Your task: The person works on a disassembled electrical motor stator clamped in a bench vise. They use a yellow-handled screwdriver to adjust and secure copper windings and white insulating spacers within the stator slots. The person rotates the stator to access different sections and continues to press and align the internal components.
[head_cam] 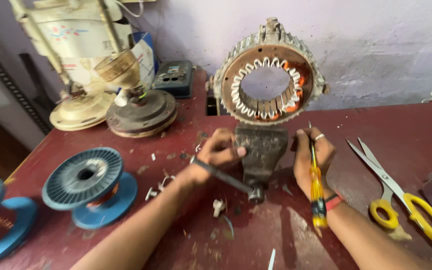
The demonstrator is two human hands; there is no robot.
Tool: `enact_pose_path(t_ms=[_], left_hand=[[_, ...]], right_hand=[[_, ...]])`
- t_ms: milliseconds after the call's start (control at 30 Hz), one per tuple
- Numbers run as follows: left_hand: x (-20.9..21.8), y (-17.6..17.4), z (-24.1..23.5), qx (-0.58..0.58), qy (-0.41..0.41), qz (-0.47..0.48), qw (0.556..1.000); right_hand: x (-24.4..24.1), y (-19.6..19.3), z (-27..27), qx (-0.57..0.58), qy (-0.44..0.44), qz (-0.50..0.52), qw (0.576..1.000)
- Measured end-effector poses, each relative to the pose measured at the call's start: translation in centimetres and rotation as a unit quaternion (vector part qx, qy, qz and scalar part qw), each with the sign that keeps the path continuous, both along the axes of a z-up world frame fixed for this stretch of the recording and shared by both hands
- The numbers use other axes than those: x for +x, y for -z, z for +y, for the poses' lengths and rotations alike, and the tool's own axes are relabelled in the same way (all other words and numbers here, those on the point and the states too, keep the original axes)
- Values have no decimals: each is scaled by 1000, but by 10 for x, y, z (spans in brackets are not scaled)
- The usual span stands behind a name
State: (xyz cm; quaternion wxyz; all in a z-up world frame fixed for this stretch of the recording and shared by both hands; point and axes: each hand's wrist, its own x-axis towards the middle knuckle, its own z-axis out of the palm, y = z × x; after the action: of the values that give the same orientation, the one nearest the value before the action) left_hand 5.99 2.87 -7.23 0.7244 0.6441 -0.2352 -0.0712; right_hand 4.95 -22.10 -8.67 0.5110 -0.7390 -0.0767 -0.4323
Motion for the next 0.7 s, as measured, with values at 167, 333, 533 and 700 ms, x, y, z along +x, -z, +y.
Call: enact_pose_path(t_ms=[167, 333, 533, 700], left_hand=[[29, -49, 10, -195, 6, -113, 974], [24, -72, -25, -264, 28, -92, 960], [17, -72, -39, -224, 61, -28, 972], [20, -72, -43, -235, 69, -20, 969]], right_hand=[[6, -10, -1, 4, 45, -12, 999], [13, -12, 3, 8, 40, -4, 999], [19, -7, 1, 63, 16, 24, 998], [38, -30, 2, 192, -93, 6, 977]])
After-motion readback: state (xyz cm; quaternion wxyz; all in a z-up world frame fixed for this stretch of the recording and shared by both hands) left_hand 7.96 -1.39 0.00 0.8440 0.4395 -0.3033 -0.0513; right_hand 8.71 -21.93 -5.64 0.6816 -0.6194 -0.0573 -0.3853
